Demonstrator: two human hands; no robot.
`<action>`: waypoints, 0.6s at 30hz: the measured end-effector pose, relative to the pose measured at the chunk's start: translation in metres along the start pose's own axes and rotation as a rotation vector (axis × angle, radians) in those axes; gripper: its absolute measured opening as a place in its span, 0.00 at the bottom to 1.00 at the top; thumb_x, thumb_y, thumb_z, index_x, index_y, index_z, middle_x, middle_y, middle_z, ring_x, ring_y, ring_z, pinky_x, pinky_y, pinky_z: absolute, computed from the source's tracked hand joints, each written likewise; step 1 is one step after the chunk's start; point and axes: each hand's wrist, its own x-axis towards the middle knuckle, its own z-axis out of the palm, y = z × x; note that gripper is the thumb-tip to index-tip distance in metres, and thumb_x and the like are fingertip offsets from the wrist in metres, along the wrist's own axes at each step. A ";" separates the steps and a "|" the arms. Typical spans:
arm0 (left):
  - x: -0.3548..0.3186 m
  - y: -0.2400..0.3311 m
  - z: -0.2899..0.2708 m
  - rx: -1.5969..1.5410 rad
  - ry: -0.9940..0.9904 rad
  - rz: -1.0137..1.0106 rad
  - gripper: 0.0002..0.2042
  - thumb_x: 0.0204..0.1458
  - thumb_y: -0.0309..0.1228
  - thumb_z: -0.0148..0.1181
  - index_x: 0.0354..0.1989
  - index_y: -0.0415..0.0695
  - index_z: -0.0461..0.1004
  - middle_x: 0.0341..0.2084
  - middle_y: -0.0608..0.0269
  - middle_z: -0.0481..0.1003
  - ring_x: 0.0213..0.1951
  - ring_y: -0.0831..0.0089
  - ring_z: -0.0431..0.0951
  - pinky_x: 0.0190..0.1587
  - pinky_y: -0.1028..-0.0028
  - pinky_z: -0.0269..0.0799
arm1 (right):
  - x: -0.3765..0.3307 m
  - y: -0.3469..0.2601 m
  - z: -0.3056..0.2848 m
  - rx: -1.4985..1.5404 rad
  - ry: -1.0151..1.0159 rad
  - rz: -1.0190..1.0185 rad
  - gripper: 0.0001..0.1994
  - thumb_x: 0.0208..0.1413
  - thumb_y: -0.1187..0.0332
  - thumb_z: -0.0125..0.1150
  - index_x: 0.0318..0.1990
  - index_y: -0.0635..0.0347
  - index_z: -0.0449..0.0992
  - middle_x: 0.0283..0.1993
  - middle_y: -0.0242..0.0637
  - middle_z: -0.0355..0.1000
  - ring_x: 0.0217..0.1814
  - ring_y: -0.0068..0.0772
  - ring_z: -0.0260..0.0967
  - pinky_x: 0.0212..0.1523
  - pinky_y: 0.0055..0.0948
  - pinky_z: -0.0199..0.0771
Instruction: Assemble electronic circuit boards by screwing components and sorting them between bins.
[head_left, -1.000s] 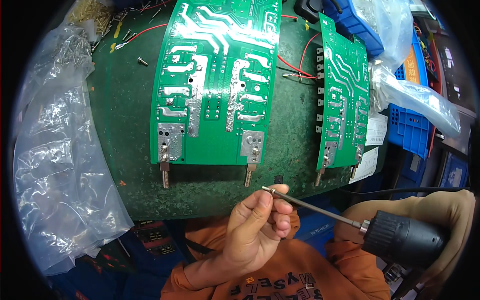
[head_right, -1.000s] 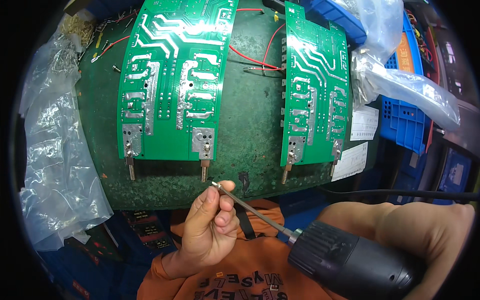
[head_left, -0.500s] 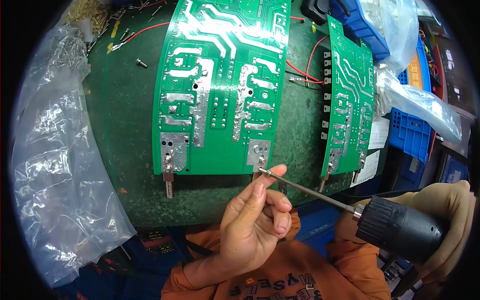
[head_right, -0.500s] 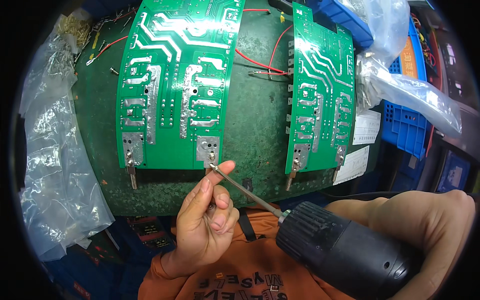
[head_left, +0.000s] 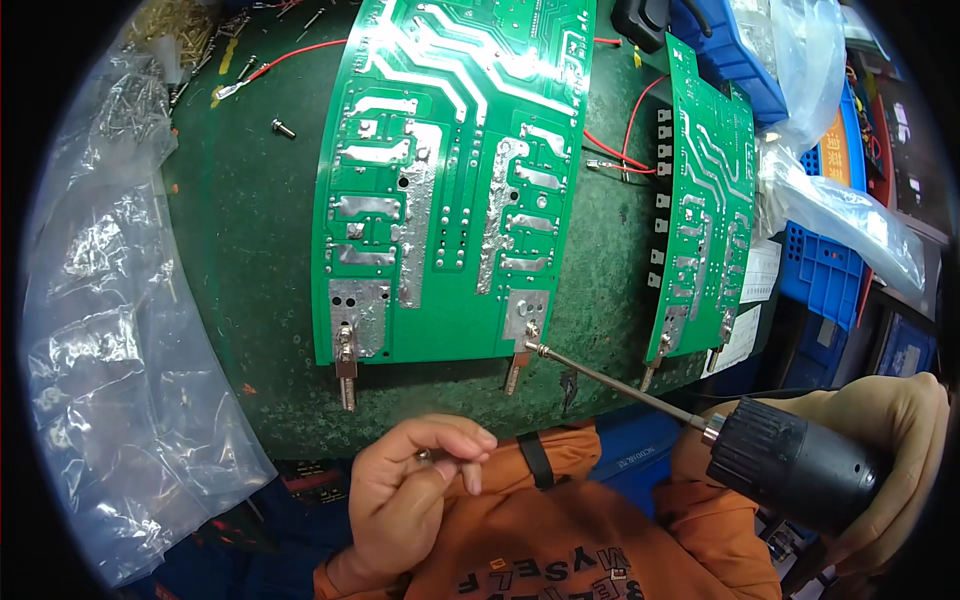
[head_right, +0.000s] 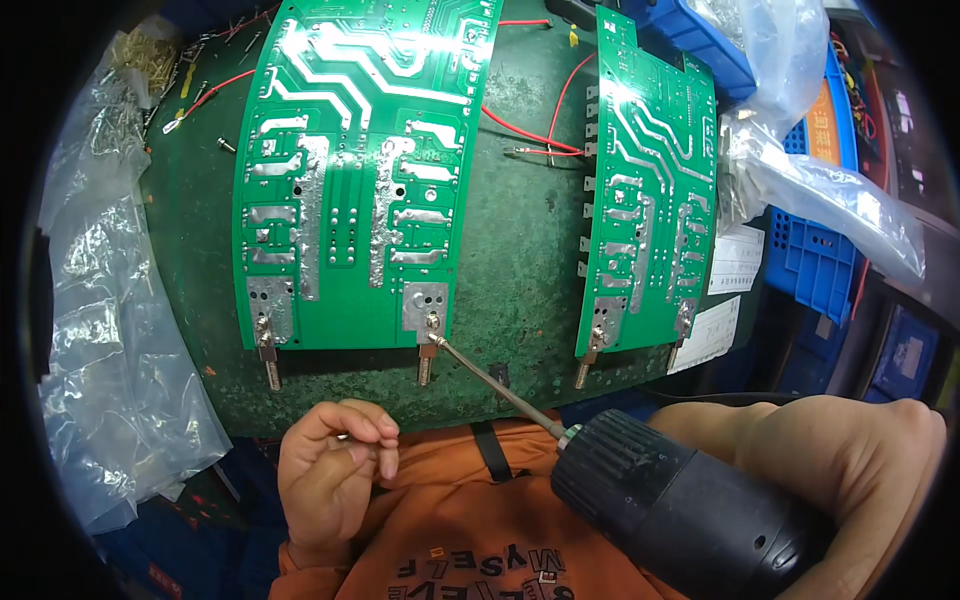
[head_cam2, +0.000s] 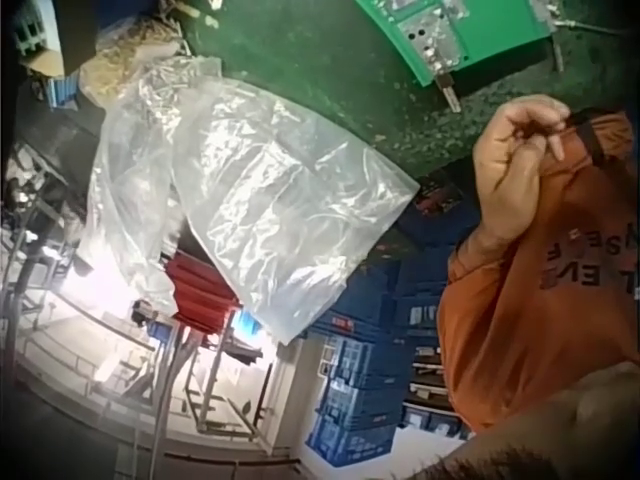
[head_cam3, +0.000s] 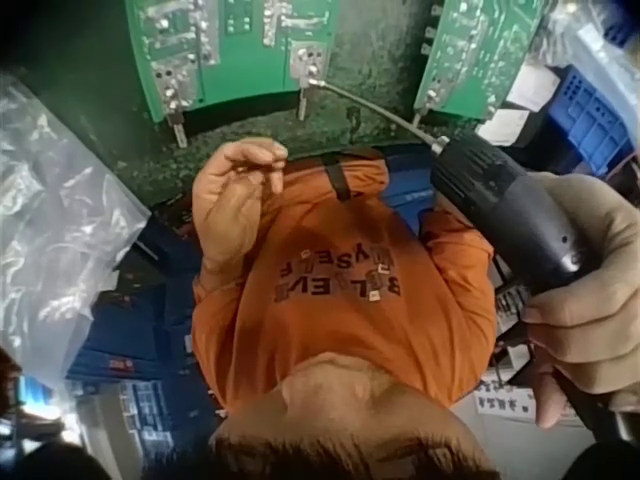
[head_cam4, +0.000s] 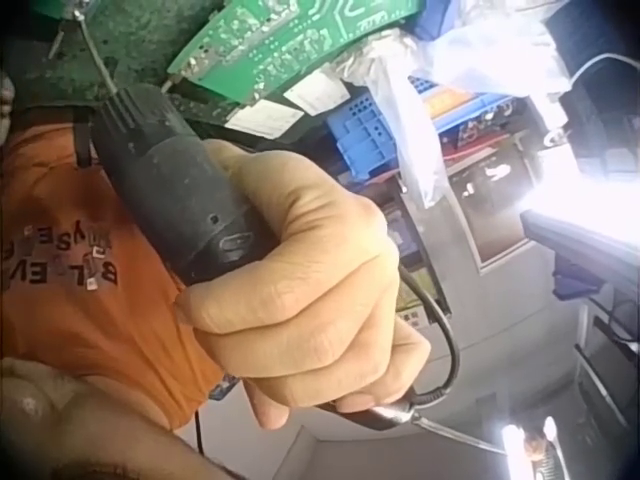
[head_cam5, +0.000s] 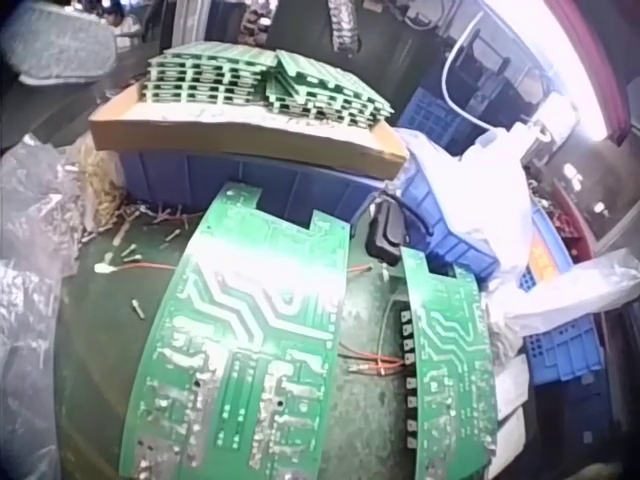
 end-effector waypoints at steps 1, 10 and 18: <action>0.001 0.001 -0.001 0.003 -0.001 0.004 0.12 0.48 0.15 0.34 0.34 0.30 0.67 0.35 0.47 0.70 0.29 0.75 0.68 0.32 0.78 0.65 | 0.000 -0.001 0.001 0.004 0.000 -0.004 0.13 0.42 0.81 0.58 0.27 0.61 0.57 0.17 0.35 0.65 0.11 0.24 0.63 0.07 0.21 0.69; 0.020 0.003 0.021 0.275 0.140 -0.125 0.09 0.55 0.26 0.46 0.40 0.34 0.67 0.21 0.65 0.68 0.15 0.89 0.59 0.18 0.89 0.52 | 0.000 -0.014 -0.001 0.045 0.012 -0.035 0.13 0.41 0.81 0.59 0.27 0.61 0.58 0.17 0.35 0.65 0.11 0.25 0.63 0.08 0.22 0.69; 0.037 -0.011 0.029 0.595 0.114 0.105 0.10 0.54 0.26 0.48 0.40 0.33 0.69 0.21 0.70 0.68 0.15 0.92 0.58 0.17 0.86 0.52 | -0.005 -0.027 -0.008 0.066 0.031 -0.072 0.12 0.41 0.81 0.59 0.26 0.61 0.59 0.16 0.35 0.65 0.12 0.25 0.63 0.08 0.22 0.70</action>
